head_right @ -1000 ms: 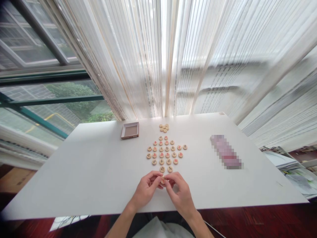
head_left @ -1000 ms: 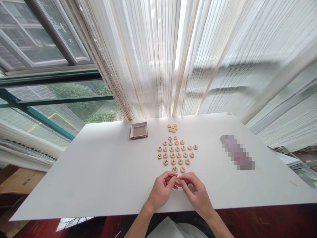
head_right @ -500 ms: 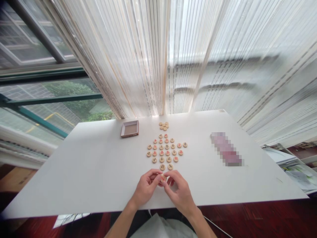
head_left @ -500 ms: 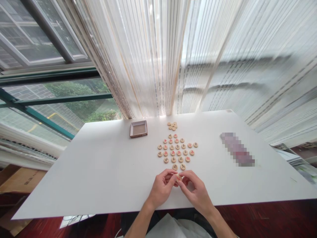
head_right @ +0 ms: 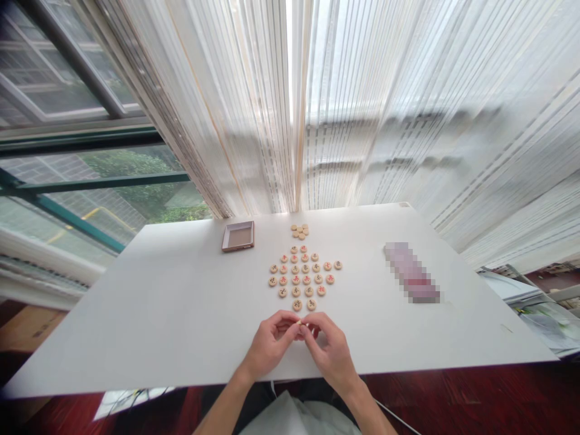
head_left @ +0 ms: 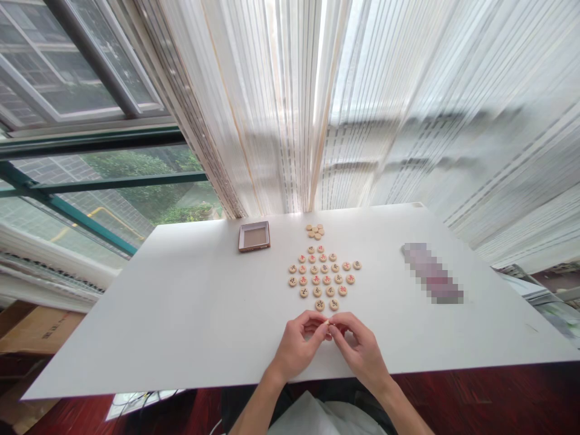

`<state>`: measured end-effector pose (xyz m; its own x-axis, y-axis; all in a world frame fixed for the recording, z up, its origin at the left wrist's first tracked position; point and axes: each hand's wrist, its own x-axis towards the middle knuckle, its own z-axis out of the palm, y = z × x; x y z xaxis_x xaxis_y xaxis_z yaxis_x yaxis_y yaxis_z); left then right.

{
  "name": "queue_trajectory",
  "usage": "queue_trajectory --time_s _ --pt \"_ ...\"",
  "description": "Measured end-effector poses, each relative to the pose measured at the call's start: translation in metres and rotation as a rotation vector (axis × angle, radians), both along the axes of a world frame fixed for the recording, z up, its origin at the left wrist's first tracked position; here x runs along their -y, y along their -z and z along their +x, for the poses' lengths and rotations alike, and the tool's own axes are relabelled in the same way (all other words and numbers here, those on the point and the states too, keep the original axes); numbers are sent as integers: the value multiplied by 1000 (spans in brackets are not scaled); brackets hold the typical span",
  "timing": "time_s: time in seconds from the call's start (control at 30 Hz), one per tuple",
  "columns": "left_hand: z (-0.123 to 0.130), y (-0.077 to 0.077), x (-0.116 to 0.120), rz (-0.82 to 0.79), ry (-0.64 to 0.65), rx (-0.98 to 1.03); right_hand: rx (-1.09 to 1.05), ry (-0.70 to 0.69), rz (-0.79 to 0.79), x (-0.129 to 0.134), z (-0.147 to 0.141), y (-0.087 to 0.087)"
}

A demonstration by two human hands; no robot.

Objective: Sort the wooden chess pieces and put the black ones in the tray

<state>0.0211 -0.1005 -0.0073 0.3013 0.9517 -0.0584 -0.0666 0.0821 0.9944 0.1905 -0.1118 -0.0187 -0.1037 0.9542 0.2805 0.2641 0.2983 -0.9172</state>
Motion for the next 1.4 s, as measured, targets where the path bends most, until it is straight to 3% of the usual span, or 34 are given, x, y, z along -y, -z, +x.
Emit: queue_trajectory --time_s 0.27,0.7,0.93,1.4 --pt "0 0 0 80 2 -70 -83 12 -47 1 1 3" --pt "8 8 -3 55 -137 -95 -99 -69 20 2 1 6" --pt "5 6 -2 18 -76 -56 -33 -34 51 0 1 5" --pt "0 7 -1 56 -9 3 -47 -18 -37 2 0 -2"
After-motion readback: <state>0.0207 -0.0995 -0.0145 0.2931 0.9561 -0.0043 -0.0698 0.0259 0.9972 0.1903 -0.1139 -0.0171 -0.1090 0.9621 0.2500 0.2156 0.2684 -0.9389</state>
